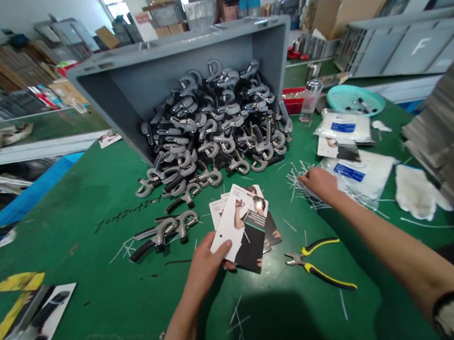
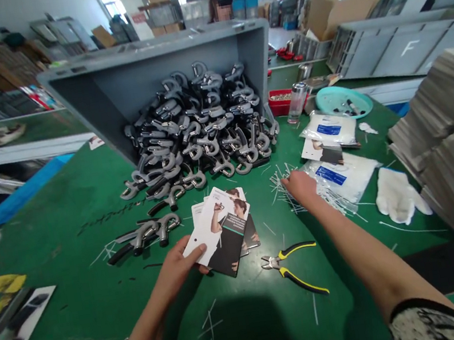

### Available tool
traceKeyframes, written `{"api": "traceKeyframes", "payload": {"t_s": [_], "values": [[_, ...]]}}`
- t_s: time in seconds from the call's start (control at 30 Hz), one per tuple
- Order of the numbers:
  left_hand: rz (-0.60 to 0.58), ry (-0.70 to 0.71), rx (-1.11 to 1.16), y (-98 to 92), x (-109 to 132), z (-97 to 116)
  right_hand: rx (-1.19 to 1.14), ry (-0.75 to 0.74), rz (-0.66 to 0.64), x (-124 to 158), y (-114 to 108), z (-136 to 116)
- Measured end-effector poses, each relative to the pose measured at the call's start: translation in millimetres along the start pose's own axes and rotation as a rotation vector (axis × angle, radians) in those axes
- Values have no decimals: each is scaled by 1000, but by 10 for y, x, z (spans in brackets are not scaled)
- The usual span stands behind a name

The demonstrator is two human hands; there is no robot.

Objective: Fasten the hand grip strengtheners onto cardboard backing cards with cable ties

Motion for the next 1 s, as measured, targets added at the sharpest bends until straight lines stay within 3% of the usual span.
{"api": "traceKeyframes", "payload": {"t_s": [0.1, 0.3, 0.47, 0.57, 0.67, 0.77, 1.0], "values": [[96, 15, 107, -65, 38, -7, 23, -42, -21, -117, 10, -129], [175, 23, 224, -250, 90, -67, 12, -148, -18, -160, -70, -69], [94, 29, 182, -100, -64, -80, -18, -160, -12, -231, 78, -227], [149, 57, 183, -86, -63, -45, -75, -196, 7, -315, 73, -315], [224, 82, 210, -195, 38, -8, -177, -258, 17, -371, -30, -281], [210, 61, 199, -283, 128, 1, -333, -298, 35, -373, -148, -173], [129, 63, 200, -157, 93, -19, -802, -341, -12, -237, -375, -131]]}}
Point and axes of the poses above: each hand's wrist, its own x-axis away from the middle knuckle, its own y-axis out of the palm, z = x × y, the point moved 2 cm from there along -x, towards the middle knuckle, and after that the axes turned 6 degrees about -z, right-handed, at the moved point
